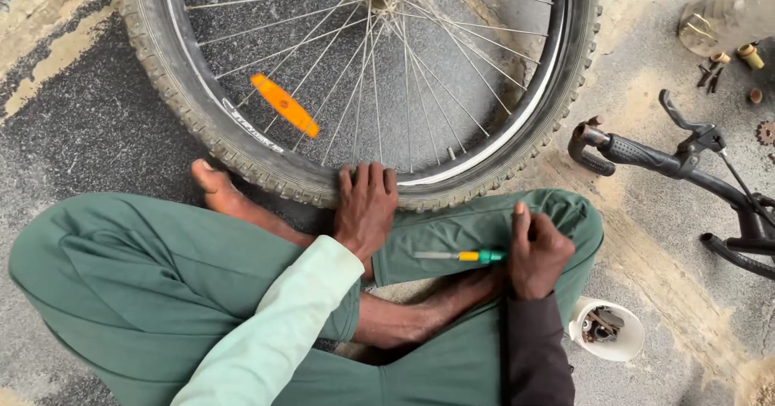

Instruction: The person sits on the ground with a bicycle wheel across their lap and uses a screwdriver to pry the tire bead away from the rim, working around the rim while holding the wheel steady with the other hand. They reposition the wheel and continue prying along the rim edge.

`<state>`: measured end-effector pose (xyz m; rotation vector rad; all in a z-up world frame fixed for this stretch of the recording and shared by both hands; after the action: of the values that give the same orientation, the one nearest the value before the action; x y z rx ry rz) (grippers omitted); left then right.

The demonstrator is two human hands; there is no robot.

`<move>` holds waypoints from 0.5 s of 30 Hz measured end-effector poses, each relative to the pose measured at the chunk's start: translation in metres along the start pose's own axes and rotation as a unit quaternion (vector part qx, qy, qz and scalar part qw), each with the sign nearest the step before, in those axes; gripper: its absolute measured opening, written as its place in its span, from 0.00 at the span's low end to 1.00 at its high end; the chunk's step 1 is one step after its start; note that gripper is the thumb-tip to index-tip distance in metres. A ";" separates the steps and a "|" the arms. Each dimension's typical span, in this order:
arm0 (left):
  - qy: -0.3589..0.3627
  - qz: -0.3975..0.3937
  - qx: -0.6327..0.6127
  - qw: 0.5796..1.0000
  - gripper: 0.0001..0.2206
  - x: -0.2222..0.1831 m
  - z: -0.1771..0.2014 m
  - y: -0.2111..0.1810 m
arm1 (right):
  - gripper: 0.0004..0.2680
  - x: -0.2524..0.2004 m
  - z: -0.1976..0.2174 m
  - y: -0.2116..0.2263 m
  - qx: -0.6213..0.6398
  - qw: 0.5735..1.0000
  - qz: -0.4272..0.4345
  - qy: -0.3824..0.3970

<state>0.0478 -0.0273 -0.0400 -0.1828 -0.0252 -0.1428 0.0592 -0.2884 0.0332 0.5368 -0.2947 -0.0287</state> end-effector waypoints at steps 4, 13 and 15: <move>-0.001 0.007 -0.042 0.999 0.14 0.008 0.022 0.007 | 0.10 -0.011 0.016 0.020 0.045 0.999 -0.017 0.021; -0.038 0.076 0.042 0.995 0.25 -0.028 0.035 0.029 | 0.06 -0.016 0.020 0.048 -0.039 0.988 0.084 0.121; -0.037 0.078 0.050 0.995 0.29 -0.031 0.043 0.038 | 0.09 -0.011 0.014 0.048 -0.125 0.969 0.105 0.184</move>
<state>0.0221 0.0222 -0.0058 -0.0898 -0.0908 0.0207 0.0423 -0.2527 0.0665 0.2505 0.0181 0.2342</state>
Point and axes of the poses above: each hand's wrist, its own x-axis towards the middle knuckle, its own z-axis out of the back of the hand, y = z × x, the point moved 5 cm from there along x, towards the middle knuckle
